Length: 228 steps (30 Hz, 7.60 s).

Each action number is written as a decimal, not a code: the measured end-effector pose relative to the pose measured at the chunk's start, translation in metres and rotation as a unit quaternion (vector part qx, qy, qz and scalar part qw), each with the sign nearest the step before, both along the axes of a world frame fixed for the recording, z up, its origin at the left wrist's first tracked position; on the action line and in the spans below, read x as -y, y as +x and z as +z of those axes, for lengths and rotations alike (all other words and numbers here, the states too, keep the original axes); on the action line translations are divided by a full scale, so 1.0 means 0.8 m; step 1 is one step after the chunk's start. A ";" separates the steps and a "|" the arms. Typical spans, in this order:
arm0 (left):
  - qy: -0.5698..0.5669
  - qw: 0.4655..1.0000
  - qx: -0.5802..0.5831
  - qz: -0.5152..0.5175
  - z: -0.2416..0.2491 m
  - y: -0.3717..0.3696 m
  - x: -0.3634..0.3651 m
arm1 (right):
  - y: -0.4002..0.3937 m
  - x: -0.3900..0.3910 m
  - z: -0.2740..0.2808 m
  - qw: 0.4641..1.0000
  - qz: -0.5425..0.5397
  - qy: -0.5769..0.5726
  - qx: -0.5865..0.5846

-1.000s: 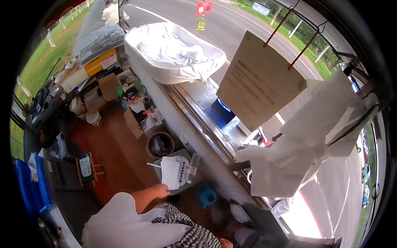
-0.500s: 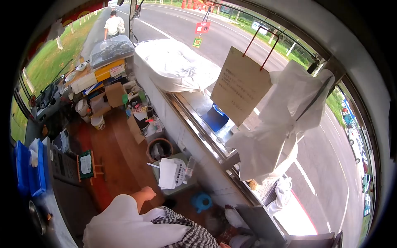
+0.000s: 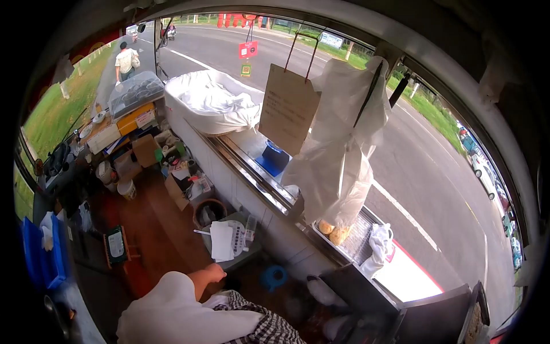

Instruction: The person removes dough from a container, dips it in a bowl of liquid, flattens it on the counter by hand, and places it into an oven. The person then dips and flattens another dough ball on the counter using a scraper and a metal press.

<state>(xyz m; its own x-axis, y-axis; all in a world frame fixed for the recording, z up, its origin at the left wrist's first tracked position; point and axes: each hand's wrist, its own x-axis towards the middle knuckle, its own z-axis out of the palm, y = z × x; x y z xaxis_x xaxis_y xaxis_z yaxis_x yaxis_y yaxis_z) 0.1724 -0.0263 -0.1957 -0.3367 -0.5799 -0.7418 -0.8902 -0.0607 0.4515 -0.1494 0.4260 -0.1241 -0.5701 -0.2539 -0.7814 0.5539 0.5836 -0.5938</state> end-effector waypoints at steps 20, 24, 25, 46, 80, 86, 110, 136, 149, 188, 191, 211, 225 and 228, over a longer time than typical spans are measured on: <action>0.025 0.999 -0.034 0.006 -0.007 0.006 0.077 | 0.080 0.032 0.004 0.997 -0.078 0.022 0.014; 0.032 0.999 -0.015 -0.002 -0.026 0.021 0.118 | 0.108 0.044 0.002 0.993 -0.111 0.028 0.016; 0.032 0.999 0.006 -0.014 -0.031 0.024 0.126 | 0.115 0.045 0.002 0.992 -0.122 0.030 0.015; 0.137 0.961 -0.093 -0.224 0.073 -0.079 0.173 | 0.444 -0.050 -0.100 0.926 -0.346 0.117 0.099; 0.191 0.880 -0.001 -0.434 -0.032 -0.251 0.048 | 0.428 -0.210 -0.223 0.917 -0.379 0.081 -0.092; 0.157 0.890 -0.029 -0.428 0.067 -0.293 0.012 | 0.515 -0.092 -0.072 0.842 -0.534 -0.014 0.083; 0.198 0.595 0.165 -0.761 0.037 -0.321 -0.275 | 0.922 0.338 -0.049 0.456 -0.880 0.042 0.123; 0.195 0.071 0.013 -0.978 0.134 0.236 -0.541 | 1.134 0.576 0.135 -0.052 -0.983 0.177 -0.005; 0.284 -0.215 -0.087 -0.930 0.209 0.593 -0.458 | 1.335 0.732 0.163 -0.225 -0.925 0.304 -0.046; 0.340 -0.385 -0.074 -0.855 0.351 1.064 -0.203 | 1.716 0.789 0.210 -0.002 -0.762 0.615 0.202; 0.346 -0.394 -0.087 -0.847 0.367 1.091 -0.179 | 1.734 0.796 0.209 0.018 -0.762 0.593 0.258; 0.321 -0.428 -0.116 -0.837 0.354 1.140 -0.139 | 1.821 0.810 0.172 0.092 -0.840 0.414 0.338; 0.292 -0.384 -0.138 -0.865 0.336 1.147 -0.163 | 1.824 0.821 0.181 0.109 -0.847 0.416 0.312; 0.287 -0.374 -0.148 -0.869 0.329 1.145 -0.167 | 1.828 0.818 0.201 0.056 -0.858 0.423 0.287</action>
